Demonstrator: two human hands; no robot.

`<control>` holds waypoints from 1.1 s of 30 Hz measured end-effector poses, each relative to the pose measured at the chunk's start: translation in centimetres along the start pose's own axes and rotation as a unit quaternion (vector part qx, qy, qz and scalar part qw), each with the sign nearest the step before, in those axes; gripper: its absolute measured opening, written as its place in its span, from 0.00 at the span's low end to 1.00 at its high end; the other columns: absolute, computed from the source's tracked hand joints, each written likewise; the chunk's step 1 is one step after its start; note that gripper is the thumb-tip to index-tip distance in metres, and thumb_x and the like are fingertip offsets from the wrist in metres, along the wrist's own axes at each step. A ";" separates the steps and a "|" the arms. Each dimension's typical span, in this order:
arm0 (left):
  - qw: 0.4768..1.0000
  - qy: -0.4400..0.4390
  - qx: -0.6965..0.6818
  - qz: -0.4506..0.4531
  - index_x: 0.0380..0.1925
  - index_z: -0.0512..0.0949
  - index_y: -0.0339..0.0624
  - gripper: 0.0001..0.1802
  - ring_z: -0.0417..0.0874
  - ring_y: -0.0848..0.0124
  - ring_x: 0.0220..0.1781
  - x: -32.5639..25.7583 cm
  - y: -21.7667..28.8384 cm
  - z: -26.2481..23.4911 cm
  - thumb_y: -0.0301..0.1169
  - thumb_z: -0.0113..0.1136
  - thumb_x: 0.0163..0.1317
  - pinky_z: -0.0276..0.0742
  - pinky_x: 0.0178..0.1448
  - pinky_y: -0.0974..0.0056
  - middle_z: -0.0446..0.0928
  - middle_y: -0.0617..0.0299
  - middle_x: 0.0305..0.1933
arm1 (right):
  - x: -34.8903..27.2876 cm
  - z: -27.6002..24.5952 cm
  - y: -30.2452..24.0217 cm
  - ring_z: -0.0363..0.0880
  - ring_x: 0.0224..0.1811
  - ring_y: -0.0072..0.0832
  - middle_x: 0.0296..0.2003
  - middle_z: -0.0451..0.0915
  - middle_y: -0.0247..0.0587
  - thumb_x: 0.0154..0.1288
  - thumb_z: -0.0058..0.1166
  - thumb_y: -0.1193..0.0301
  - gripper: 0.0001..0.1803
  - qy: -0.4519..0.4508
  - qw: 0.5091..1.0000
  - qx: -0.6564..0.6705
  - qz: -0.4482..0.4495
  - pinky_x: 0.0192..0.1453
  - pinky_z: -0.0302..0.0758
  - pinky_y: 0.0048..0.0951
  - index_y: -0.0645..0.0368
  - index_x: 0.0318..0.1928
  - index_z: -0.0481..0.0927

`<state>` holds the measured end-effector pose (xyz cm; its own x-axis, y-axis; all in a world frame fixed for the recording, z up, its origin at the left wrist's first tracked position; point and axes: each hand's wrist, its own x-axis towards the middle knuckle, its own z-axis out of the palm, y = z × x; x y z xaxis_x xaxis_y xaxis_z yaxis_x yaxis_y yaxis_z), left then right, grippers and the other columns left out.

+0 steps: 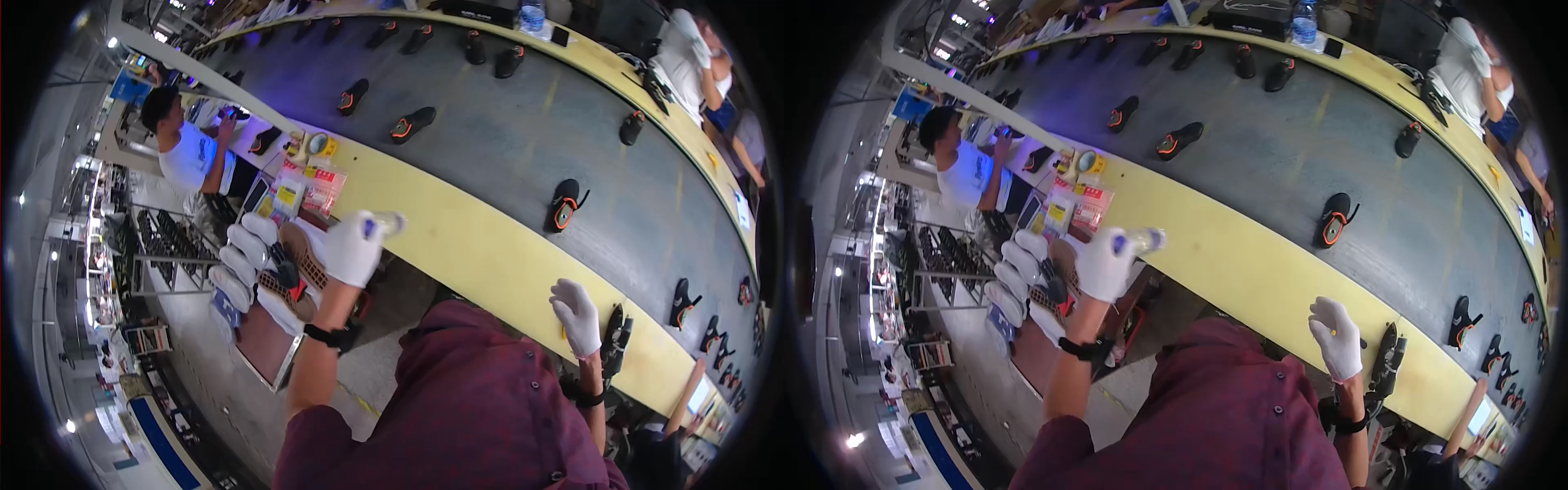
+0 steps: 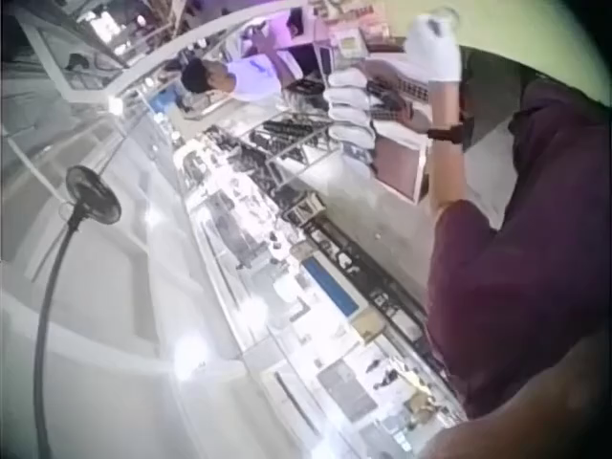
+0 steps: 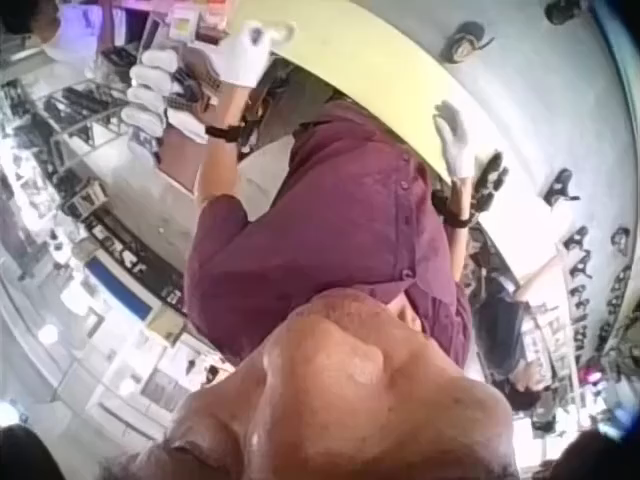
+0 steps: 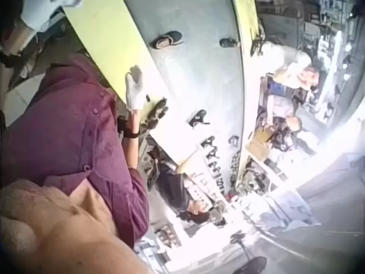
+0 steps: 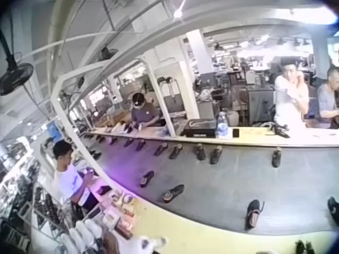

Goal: The recorder uses a utility knife to trim excess material from shoe components on an assembly line conveyor.

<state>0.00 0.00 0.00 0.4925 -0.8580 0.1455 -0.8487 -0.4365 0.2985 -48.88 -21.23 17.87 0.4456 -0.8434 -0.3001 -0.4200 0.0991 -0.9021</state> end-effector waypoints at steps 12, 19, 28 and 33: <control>0.921 0.041 0.127 -0.366 0.59 0.79 0.51 0.24 0.89 0.41 0.56 -0.2 -19.3 -18.5 0.53 0.64 0.73 0.83 0.58 0.40 0.88 0.48 0.54 | 2.5 5.8 0.0 0.90 0.57 0.33 0.52 0.91 0.49 0.75 0.61 0.78 0.20 -0.142 0.989 -0.041 -0.017 0.69 0.80 0.34 0.68 0.64 0.79; 0.924 0.023 0.132 -0.359 0.52 0.81 0.45 0.22 0.88 0.42 0.56 2.7 -21.3 -18.8 0.50 0.70 0.70 0.82 0.60 0.43 0.88 0.47 0.50 | 3.0 6.1 0.2 0.90 0.57 0.34 0.52 0.91 0.50 0.75 0.62 0.77 0.20 -0.154 0.987 -0.033 0.001 0.65 0.82 0.34 0.68 0.64 0.79; 0.963 0.041 0.109 -0.243 0.55 0.82 0.48 0.21 0.88 0.43 0.57 7.4 -17.9 -19.2 0.47 0.70 0.70 0.81 0.60 0.43 0.88 0.46 0.53 | 2.8 5.7 2.4 0.90 0.59 0.34 0.52 0.91 0.51 0.76 0.62 0.77 0.20 -0.155 0.987 -0.029 0.009 0.65 0.83 0.34 0.69 0.64 0.79; 0.952 -0.042 0.120 -0.278 0.57 0.81 0.48 0.21 0.86 0.42 0.61 10.5 -16.6 -16.2 0.44 0.69 0.70 0.80 0.63 0.42 0.86 0.45 0.57 | 2.3 6.1 2.2 0.90 0.60 0.35 0.53 0.91 0.52 0.76 0.62 0.77 0.20 -0.156 0.987 -0.021 0.015 0.65 0.83 0.34 0.69 0.64 0.79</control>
<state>22.35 2.65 11.90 0.8702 -0.4900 -0.0516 -0.4854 -0.8705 0.0809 -43.91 -19.71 13.34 0.6513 -0.6362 -0.4136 -0.4667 0.0940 -0.8794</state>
